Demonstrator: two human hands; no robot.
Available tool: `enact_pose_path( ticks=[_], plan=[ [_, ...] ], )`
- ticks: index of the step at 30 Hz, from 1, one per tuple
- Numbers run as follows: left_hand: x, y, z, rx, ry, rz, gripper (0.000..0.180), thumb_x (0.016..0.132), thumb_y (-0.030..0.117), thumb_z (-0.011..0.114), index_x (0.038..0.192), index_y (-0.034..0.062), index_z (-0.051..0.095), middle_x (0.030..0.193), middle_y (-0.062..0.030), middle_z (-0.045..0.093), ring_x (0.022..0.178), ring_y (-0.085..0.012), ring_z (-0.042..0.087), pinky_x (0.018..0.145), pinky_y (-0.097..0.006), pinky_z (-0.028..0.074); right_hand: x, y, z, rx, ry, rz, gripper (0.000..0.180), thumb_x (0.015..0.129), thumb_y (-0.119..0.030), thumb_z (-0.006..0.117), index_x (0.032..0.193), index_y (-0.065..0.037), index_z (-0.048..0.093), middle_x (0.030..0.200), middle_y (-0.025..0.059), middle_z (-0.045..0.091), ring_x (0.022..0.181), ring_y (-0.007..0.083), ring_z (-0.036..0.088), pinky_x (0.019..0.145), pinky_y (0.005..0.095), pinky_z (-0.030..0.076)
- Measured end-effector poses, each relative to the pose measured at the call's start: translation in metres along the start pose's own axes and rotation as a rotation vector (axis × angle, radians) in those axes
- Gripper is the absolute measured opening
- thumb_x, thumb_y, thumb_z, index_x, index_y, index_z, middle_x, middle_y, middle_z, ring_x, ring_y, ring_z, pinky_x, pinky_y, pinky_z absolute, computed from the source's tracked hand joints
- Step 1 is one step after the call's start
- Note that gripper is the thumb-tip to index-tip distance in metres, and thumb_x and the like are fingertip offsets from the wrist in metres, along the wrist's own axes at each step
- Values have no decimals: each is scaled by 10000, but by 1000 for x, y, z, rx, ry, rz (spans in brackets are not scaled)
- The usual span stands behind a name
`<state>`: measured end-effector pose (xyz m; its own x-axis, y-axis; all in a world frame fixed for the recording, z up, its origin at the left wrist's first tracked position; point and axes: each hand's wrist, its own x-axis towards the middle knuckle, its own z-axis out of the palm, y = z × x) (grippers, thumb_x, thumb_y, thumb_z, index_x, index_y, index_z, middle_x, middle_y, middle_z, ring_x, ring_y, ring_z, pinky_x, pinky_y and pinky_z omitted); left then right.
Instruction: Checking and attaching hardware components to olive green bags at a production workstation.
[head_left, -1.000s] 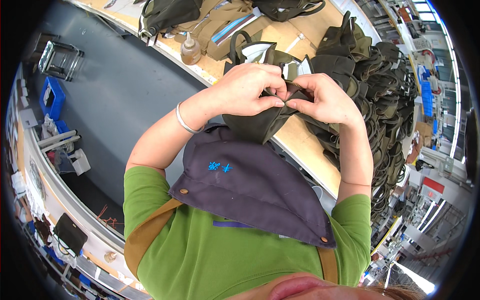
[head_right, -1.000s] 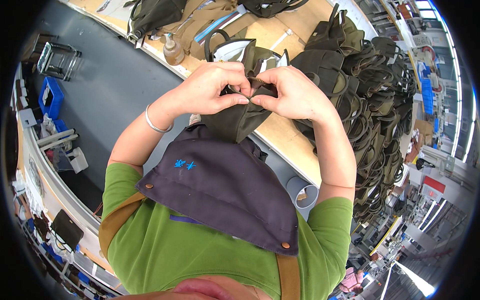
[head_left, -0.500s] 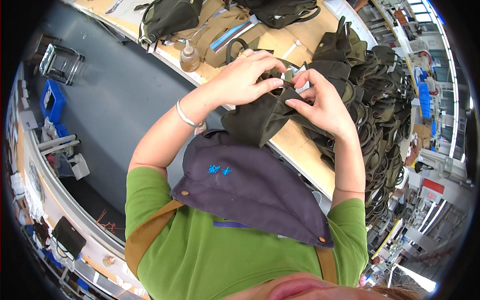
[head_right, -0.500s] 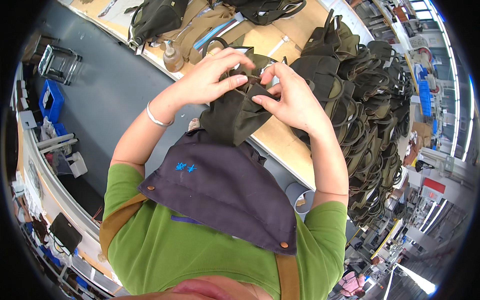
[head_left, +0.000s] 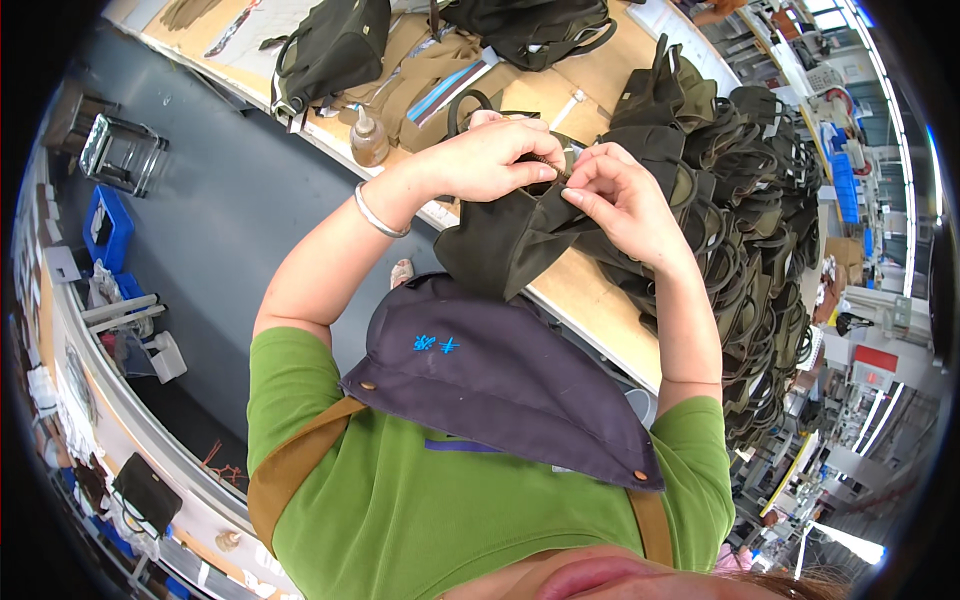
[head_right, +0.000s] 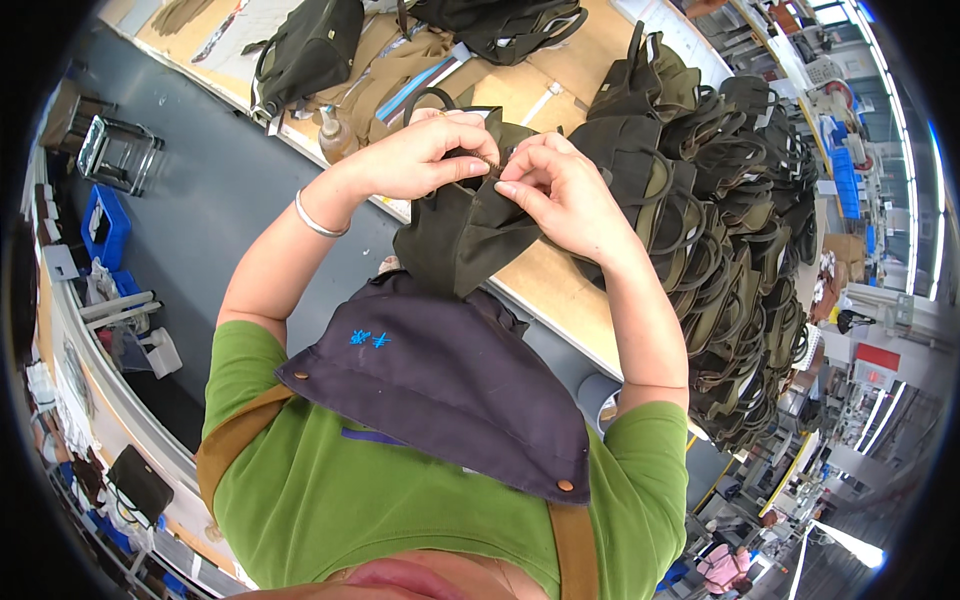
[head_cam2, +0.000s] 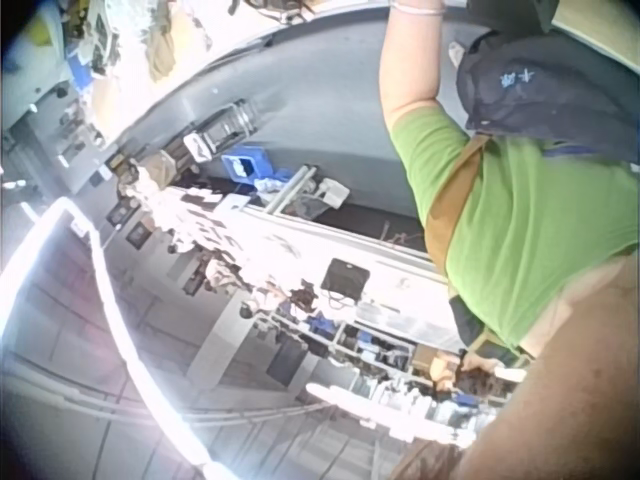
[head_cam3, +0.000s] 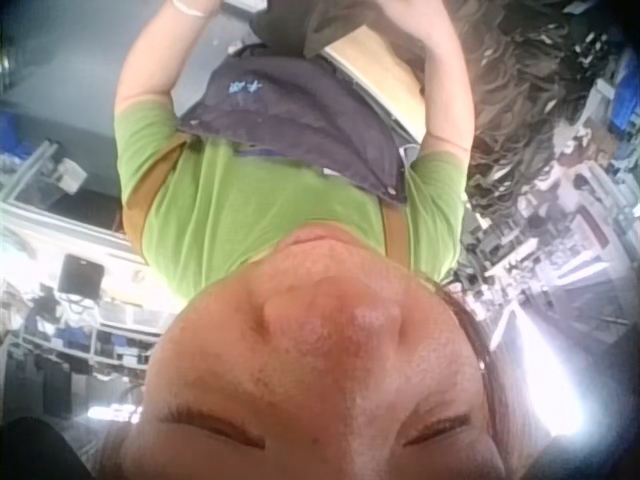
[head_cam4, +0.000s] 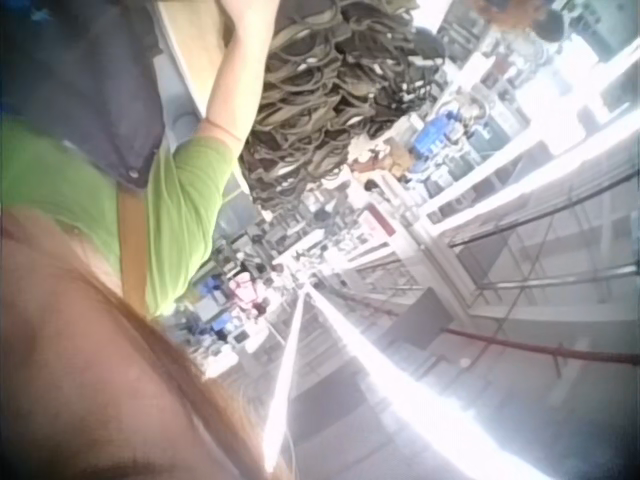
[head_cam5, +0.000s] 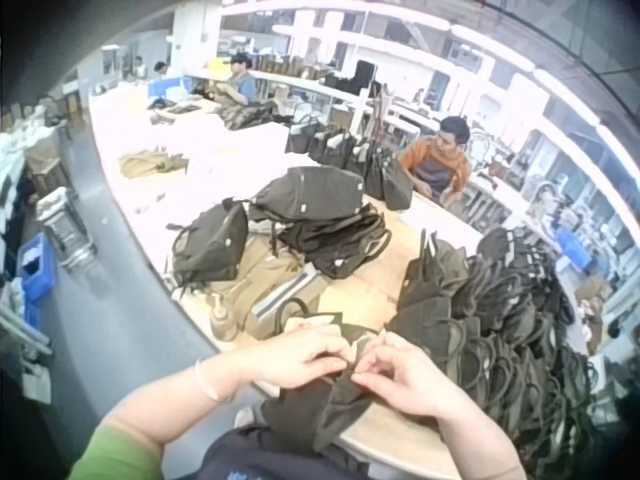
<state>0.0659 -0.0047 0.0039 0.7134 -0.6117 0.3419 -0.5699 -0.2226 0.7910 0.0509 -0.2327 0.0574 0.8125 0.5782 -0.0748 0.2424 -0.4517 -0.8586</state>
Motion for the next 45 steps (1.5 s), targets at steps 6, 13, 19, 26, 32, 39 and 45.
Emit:
enact_pose_path(
  ticks=[6,13,19,26,32,39,45],
  plan=[
    [-2,5,-1,55,-10,-10,103,919,154,618,963,67,652,856,-37,554,862,-198,526,811,-357,361,1,-1,-1,-18,7,23,123,872,-83,701,904,4,621,978,83,571,808,147,653,713,274,533],
    [-6,19,-4,143,-20,-54,69,925,159,611,960,123,658,857,9,530,905,-159,502,873,-351,270,2,-1,1,-39,17,-12,126,870,-78,695,903,1,602,983,89,578,798,160,650,709,284,533],
    [-7,10,2,101,-3,-13,75,922,161,610,952,103,647,860,-7,527,888,-170,504,852,-351,288,1,-6,3,16,-7,22,160,876,-42,673,951,-14,534,1001,76,603,795,124,626,691,269,514],
    [-10,16,6,133,17,-104,80,916,150,611,971,105,647,871,-15,537,928,-184,512,879,-369,292,2,-4,6,87,32,92,288,851,19,673,1032,-45,458,964,37,615,714,52,561,636,214,447],
    [-30,35,34,265,531,-196,223,814,219,733,1025,166,687,1053,-35,522,1078,-229,476,940,-422,274,-1,1,4,223,125,97,316,841,52,677,1022,-62,444,941,23,616,699,32,532,636,187,430],
    [-34,40,73,145,587,-180,155,761,246,789,852,134,732,1084,-4,564,1143,-229,466,992,-448,235,-10,-2,5,232,124,95,329,840,68,672,988,-81,418,953,21,600,659,5,488,611,173,409],
    [-35,41,83,-28,661,-242,106,729,185,796,772,124,721,1005,21,577,1090,-192,488,949,-443,243,-11,-5,12,210,128,61,332,838,90,661,984,-79,416,952,25,600,671,5,494,614,171,411]
  ],
)
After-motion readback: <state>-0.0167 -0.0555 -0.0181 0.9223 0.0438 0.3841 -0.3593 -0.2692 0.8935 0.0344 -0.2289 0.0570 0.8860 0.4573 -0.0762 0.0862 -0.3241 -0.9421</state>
